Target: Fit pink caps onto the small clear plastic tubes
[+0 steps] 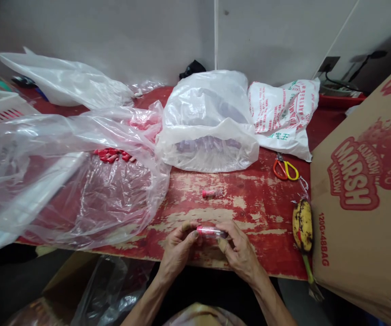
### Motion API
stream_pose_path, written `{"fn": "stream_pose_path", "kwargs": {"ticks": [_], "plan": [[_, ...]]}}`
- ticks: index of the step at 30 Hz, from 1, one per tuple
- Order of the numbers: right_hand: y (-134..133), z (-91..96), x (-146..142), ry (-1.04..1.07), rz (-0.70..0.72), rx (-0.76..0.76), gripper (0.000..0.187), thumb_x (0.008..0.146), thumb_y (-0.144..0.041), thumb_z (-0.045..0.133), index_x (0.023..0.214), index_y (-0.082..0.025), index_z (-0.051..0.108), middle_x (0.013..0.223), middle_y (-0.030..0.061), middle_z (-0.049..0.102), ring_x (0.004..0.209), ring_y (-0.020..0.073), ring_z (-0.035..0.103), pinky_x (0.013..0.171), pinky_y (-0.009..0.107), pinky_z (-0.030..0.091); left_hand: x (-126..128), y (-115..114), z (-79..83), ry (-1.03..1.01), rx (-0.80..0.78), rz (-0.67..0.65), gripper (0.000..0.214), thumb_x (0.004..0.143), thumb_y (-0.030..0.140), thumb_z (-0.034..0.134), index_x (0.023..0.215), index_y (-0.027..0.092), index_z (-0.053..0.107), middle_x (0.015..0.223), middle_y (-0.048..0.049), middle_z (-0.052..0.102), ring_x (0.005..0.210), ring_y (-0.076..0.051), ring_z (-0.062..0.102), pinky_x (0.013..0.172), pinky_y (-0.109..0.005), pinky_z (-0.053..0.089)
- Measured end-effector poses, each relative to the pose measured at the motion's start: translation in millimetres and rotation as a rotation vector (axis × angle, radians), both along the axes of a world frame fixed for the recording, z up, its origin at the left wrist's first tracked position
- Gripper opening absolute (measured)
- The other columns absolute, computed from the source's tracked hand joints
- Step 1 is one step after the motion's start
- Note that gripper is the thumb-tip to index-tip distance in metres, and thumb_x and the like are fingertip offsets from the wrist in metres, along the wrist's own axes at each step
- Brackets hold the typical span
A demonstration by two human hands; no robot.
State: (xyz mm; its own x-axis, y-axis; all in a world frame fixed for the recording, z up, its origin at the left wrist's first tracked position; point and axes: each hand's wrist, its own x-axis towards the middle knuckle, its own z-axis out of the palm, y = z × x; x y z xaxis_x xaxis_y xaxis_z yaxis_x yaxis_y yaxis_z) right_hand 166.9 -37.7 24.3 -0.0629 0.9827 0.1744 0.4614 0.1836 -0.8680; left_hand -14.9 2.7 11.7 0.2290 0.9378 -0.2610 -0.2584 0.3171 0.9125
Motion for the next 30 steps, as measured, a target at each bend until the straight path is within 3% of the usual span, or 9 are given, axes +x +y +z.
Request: {"fn": "stream_pose_path", "kwargs": {"ticks": [7, 11, 13, 15, 21, 26, 30], "plan": [[0.7, -4.0, 1.5, -0.122, 0.093, 0.237, 0.028, 0.089, -0.014, 0.043, 0.113, -0.024, 0.053, 0.109, 0.0090, 0.058, 0.105, 0.0191, 0.057, 0.087, 0.032, 0.049, -1.1, 2.6, -0.1, -0.118, -0.154, -0.066, 0.027, 0.073, 0.039, 0.069, 0.084, 0.016, 0.059, 0.051, 0.0024, 0.059, 0.044, -0.009, 0.047, 0.042, -0.018, 0.038], [3.1, -6.4, 2.6, -0.170, 0.031, 0.112, 0.020, 0.091, -0.027, 0.043, 0.104, -0.021, 0.057, 0.091, 0.0066, 0.064, 0.081, 0.0184, 0.062, 0.071, 0.028, 0.051, -2.3, 5.0, -0.9, -0.104, -0.134, -0.011, 0.027, 0.069, 0.036, 0.073, 0.086, 0.018, 0.063, 0.057, 0.0020, 0.062, 0.052, -0.011, 0.054, 0.052, -0.021, 0.045], [4.4, -7.9, 3.6, -0.182, -0.031, 0.007, 0.027, 0.093, -0.036, 0.038, 0.088, -0.021, 0.059, 0.071, 0.0022, 0.061, 0.062, 0.0163, 0.058, 0.057, 0.025, 0.046, -2.8, 5.0, -0.4, -0.025, -0.049, 0.039, 0.025, 0.068, 0.032, 0.075, 0.087, 0.019, 0.066, 0.071, 0.0005, 0.065, 0.065, -0.012, 0.058, 0.063, -0.022, 0.048], [5.2, -8.6, 4.5, -0.164, -0.084, -0.057, 0.036, 0.094, -0.040, 0.033, 0.078, -0.020, 0.058, 0.062, 0.0004, 0.057, 0.056, 0.0156, 0.054, 0.052, 0.025, 0.041, -3.3, 4.8, 0.8, 0.034, 0.047, 0.063, 0.021, 0.068, 0.029, 0.075, 0.086, 0.019, 0.069, 0.082, -0.0003, 0.065, 0.076, -0.013, 0.059, 0.071, -0.021, 0.047], [5.4, -1.6, 4.4, -0.085, -0.050, -0.099, 0.023, 0.091, -0.034, 0.043, 0.103, -0.021, 0.058, 0.088, 0.0035, 0.063, 0.077, 0.0175, 0.057, 0.067, 0.026, 0.045, -2.3, 5.4, 1.3, 0.001, -0.028, -0.004, 0.022, 0.075, 0.032, 0.069, 0.093, 0.020, 0.063, 0.074, 0.0011, 0.064, 0.064, -0.010, 0.057, 0.063, -0.021, 0.048], [7.2, 0.4, 5.6, -0.037, -0.014, 0.002, 0.022, 0.087, -0.024, 0.048, 0.107, -0.022, 0.056, 0.098, 0.0052, 0.059, 0.087, 0.0178, 0.056, 0.075, 0.027, 0.046, -1.6, 6.2, -2.0, -0.102, -0.053, 0.035, 0.030, 0.071, 0.028, 0.073, 0.099, 0.021, 0.063, 0.085, 0.0002, 0.064, 0.065, -0.010, 0.059, 0.062, -0.023, 0.050], [8.1, 3.2, 7.9, -0.025, 0.009, 0.036, 0.023, 0.086, -0.020, 0.048, 0.108, -0.024, 0.056, 0.103, 0.0049, 0.055, 0.092, 0.0175, 0.054, 0.079, 0.027, 0.045, -2.5, 7.1, 2.3, -0.066, -0.048, 0.036, 0.023, 0.070, 0.026, 0.074, 0.090, 0.018, 0.067, 0.081, -0.0004, 0.066, 0.069, -0.011, 0.060, 0.066, -0.021, 0.050]]}}
